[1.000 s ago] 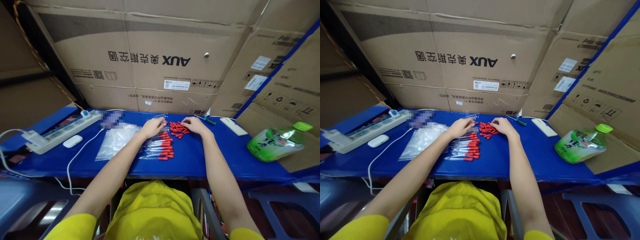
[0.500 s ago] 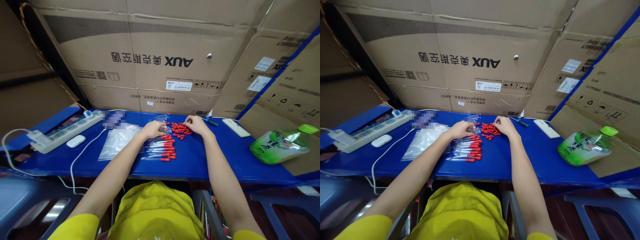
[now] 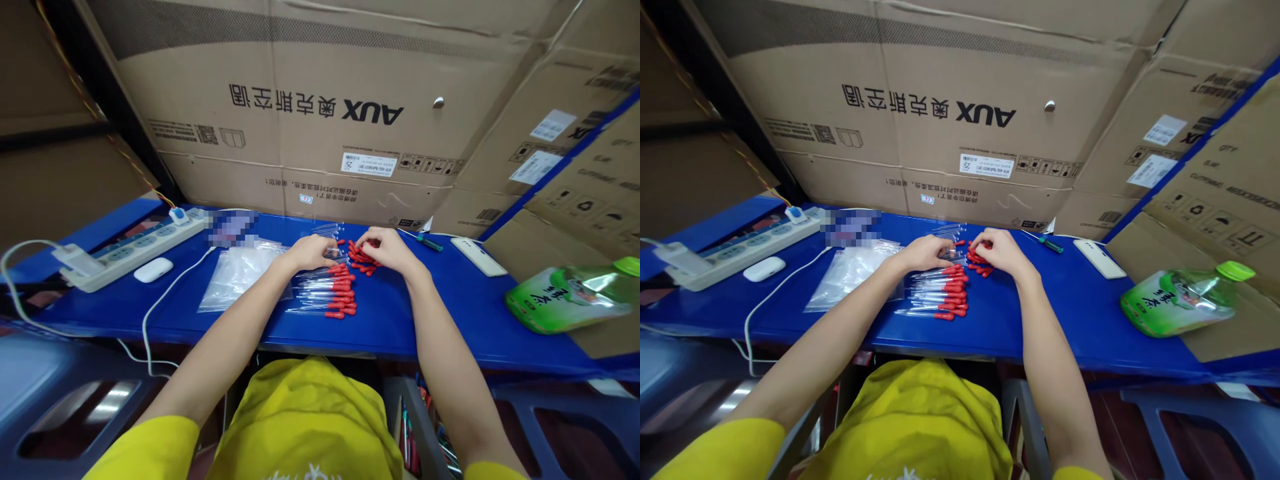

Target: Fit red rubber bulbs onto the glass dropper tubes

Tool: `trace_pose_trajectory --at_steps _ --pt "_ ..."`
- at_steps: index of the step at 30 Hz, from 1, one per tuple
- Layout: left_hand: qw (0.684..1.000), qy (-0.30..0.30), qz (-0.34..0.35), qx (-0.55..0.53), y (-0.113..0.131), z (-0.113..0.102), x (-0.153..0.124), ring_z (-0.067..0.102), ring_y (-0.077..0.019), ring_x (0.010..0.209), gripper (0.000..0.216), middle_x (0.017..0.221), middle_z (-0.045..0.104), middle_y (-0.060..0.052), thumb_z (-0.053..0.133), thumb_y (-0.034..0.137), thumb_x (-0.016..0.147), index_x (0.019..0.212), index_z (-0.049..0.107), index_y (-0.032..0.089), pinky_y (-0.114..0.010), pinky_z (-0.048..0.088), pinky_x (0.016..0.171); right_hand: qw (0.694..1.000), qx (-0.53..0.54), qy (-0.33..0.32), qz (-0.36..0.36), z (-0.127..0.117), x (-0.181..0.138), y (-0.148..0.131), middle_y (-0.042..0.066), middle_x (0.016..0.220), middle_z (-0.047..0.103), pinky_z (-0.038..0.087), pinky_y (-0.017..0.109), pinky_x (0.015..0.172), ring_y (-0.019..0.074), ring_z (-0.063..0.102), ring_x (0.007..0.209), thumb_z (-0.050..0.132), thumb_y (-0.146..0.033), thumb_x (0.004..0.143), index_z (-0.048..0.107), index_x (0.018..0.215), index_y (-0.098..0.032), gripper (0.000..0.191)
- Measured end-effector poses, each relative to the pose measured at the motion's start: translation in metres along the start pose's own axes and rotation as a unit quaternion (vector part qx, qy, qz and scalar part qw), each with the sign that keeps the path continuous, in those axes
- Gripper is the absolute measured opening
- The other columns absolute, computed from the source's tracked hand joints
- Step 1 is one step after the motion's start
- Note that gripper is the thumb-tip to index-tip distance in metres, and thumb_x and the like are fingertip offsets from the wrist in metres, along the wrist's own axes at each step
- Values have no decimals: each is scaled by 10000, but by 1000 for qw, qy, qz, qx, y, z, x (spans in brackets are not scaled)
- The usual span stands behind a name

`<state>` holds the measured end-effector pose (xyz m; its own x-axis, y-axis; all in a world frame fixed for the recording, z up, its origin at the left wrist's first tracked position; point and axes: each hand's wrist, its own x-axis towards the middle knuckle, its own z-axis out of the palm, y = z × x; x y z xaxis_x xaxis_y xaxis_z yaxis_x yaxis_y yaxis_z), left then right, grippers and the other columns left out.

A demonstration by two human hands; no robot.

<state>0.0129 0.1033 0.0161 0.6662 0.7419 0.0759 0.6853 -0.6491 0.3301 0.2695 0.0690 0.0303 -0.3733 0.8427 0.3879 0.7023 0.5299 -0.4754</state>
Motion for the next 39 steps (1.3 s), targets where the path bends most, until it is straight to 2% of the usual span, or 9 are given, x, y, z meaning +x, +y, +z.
trace_pose_trajectory --at_steps 3,5,11,15,19,22,25,31,39 --pt "1000 2 4 12 2 -1 -1 709 -209 844 313 977 787 -37 749 407 888 1141 738 223 -271 371 656 994 9 -105 -5 7 0 -12 36 831 733 438 263 665 150 618 682 609 -130 794 839 848 -189 244" --pt "1000 3 7 22 4 -2 -1 713 -215 846 308 961 788 -36 753 389 882 1142 735 224 -275 379 659 989 -12 -149 0 11 0 -15 23 774 729 432 262 660 150 614 664 631 -109 768 848 849 -190 246" --pt "999 6 23 46 8 -3 -3 722 -227 876 339 1000 792 -36 772 340 842 1162 738 236 -277 388 654 985 -50 -164 6 17 2 -17 12 686 722 423 267 658 152 612 643 653 -92 764 845 843 -174 223" --pt "997 19 45 61 8 -2 -3 728 -233 899 285 1008 796 -42 752 299 851 1130 754 236 -278 416 679 989 -60 -132 -1 18 3 -15 13 692 719 411 269 641 153 611 642 662 -131 796 815 789 -178 160" --pt "996 53 51 58 4 1 -2 734 -243 927 216 995 798 -56 723 356 918 1089 765 231 -278 452 725 994 -55 -92 -10 20 3 -14 22 726 731 423 270 649 154 626 641 644 -160 833 792 757 -184 168" --pt "993 91 65 27 0 3 0 733 -247 960 283 1021 791 -86 574 423 1038 1079 749 204 -291 481 783 998 -40 -54 -21 20 4 -15 25 744 747 427 271 659 155 635 645 643 -185 865 796 804 -185 164" --pt "988 125 89 -6 -2 5 3 726 -243 1013 369 1067 777 -111 406 366 1112 1068 721 178 -310 500 862 1000 -18 8 -22 20 6 -18 31 746 754 427 282 653 166 629 644 669 -293 923 788 843 -187 179" --pt "985 149 81 -1 1 5 2 726 -254 1012 346 1065 763 -115 386 366 1121 1069 675 183 -321 508 854 991 24 132 -12 18 7 -23 31 731 744 454 290 668 183 639 650 685 -410 961 751 869 -197 240" --pt "985 162 60 -15 5 -1 -2 746 -246 983 347 1070 780 -67 363 428 1127 1229 637 242 -306 502 820 991 22 133 6 22 7 -23 35 721 728 460 287 669 187 635 650 639 -491 997 730 879 -200 327"
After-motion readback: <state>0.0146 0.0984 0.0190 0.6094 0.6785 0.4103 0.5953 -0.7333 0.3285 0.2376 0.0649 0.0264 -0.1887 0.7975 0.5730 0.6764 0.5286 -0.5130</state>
